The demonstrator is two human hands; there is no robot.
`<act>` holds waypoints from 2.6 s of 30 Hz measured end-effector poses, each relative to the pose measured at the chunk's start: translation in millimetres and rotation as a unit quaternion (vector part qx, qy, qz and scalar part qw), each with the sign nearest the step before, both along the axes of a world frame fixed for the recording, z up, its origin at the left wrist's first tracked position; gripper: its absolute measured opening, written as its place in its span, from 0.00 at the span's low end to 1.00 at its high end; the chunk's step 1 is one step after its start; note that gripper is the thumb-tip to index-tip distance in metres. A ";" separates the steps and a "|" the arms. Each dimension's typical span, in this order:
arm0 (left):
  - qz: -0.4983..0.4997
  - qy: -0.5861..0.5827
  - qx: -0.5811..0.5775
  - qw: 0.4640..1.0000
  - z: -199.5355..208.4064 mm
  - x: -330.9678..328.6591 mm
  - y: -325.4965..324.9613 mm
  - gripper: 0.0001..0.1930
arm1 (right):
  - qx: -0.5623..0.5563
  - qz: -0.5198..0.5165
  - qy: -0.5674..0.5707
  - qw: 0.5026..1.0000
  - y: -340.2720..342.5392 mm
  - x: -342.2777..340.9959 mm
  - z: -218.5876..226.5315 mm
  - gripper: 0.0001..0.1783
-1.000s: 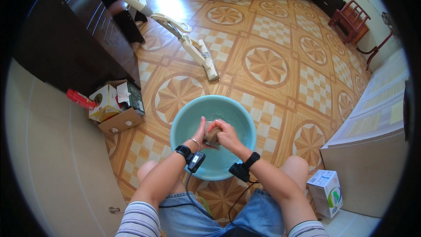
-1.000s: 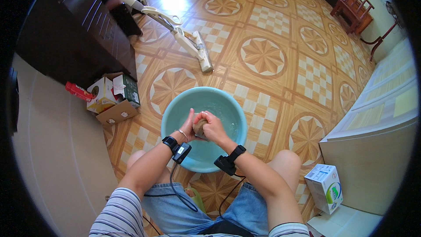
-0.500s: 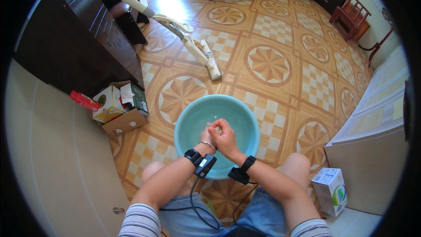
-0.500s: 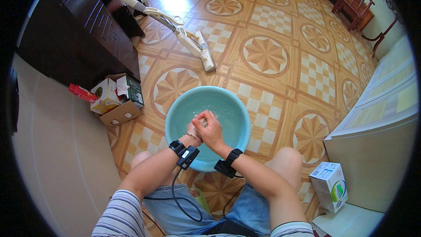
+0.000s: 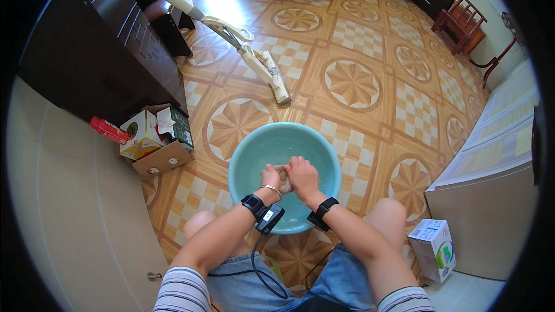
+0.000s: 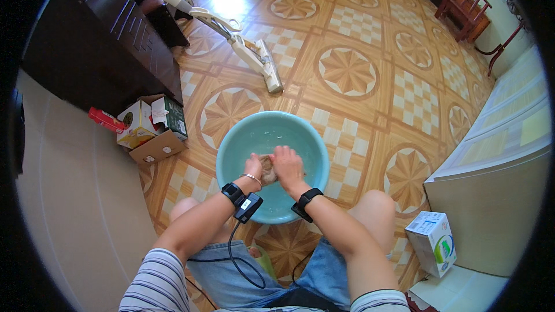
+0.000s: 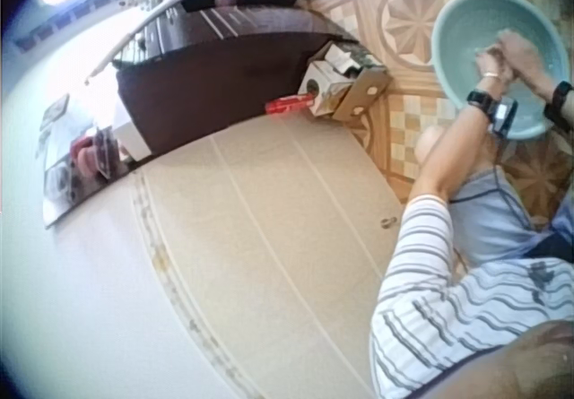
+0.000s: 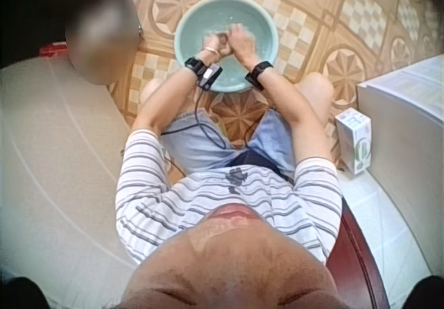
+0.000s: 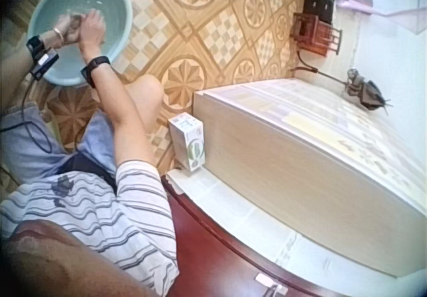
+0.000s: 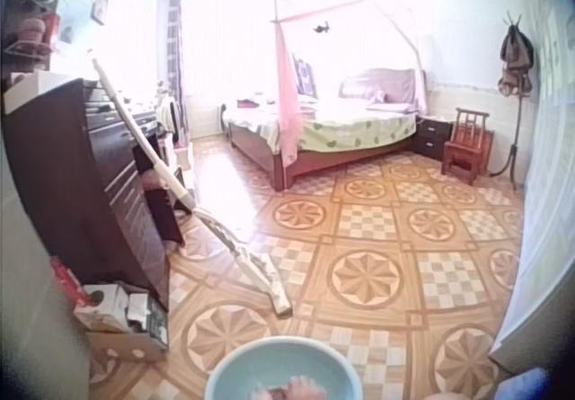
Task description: The person wipes a door and a wardrobe with a cloth, then washes the cloth in a bucket of water.
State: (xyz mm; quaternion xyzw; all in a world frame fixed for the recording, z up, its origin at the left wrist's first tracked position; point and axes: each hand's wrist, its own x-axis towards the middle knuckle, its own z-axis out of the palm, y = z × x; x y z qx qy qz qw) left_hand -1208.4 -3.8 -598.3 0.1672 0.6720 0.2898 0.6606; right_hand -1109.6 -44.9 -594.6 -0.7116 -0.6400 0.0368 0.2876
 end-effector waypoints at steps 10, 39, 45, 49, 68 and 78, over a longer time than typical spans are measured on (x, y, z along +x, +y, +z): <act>-0.207 0.109 -0.042 0.971 -34.4 -46.5 20.4 0.24 | -0.250 0.063 -0.150 0.955 -22.8 18.4 -8.7 0.38; -0.076 -0.330 -0.038 0.940 -11.8 -20.7 22.2 0.27 | -0.092 0.093 0.618 0.775 -6.4 -20.1 80.1 0.09; 0.056 -0.345 -0.052 0.935 -31.0 -7.3 8.2 0.22 | -0.010 0.014 0.407 0.913 -12.0 -31.2 77.2 0.14; 0.060 -0.312 -0.064 0.946 -12.6 -7.0 4.8 0.21 | -0.015 -0.013 0.357 0.934 -10.3 -25.6 69.4 0.17; -0.069 0.097 0.069 0.990 -30.3 -30.8 3.2 0.23 | -0.075 0.014 -0.058 0.995 -4.2 12.7 3.4 0.13; -0.447 0.258 0.032 0.856 -49.3 -39.7 -0.3 0.31 | -0.340 0.071 -0.092 0.933 -28.4 30.7 -16.0 0.43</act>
